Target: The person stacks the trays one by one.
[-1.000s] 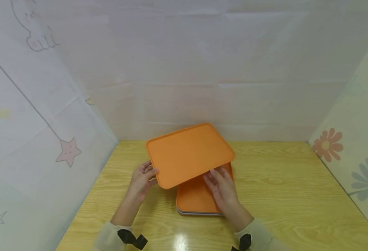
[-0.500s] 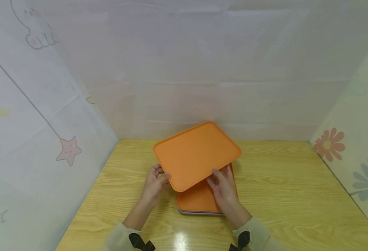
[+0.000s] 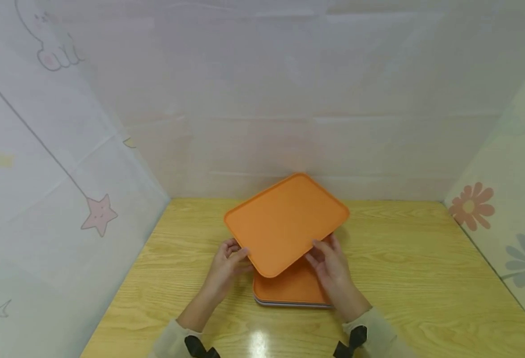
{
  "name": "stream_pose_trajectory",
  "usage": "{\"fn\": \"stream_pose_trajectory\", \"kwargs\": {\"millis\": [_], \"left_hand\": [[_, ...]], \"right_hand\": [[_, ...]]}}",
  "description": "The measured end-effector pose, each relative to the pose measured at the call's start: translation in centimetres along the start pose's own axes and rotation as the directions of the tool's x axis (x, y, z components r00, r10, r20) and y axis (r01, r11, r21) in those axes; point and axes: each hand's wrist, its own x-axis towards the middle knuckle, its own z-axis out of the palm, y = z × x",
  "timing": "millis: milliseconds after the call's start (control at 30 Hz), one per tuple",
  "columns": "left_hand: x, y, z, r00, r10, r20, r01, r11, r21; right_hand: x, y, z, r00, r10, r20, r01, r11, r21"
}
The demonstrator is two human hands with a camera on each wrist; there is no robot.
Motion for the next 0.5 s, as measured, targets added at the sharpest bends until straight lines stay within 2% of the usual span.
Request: {"fn": "stream_pose_trajectory", "kwargs": {"millis": [100, 200, 333, 400, 500], "left_hand": [[0.4, 0.5, -1.1, 1.000, -0.029, 0.007, 0.028, 1.000, 0.012], [1.2, 1.3, -2.4, 0.999, -0.025, 0.021, 0.023, 0.997, 0.069], [3.0, 2.4, -4.1, 0.994, -0.032, 0.105, 0.017, 0.989, 0.148], [4.0, 2.8, -4.8, 0.982, -0.062, 0.180, 0.031, 0.985, 0.172], [5.4, 3.2, -5.6, 0.952, -0.102, 0.289, 0.045, 0.979, 0.200]], "right_hand": [[0.3, -0.5, -0.7, 1.000, 0.020, 0.023, -0.019, 1.000, -0.018], [0.5, -1.3, -1.4, 0.998, 0.036, 0.051, -0.034, 0.999, -0.038], [0.8, -2.7, -2.3, 0.993, 0.066, 0.098, -0.057, 0.994, -0.093], [1.0, -3.4, -2.7, 0.988, 0.082, 0.134, -0.065, 0.990, -0.127], [1.2, -4.4, -3.2, 0.973, 0.105, 0.205, -0.066, 0.980, -0.185]]}}
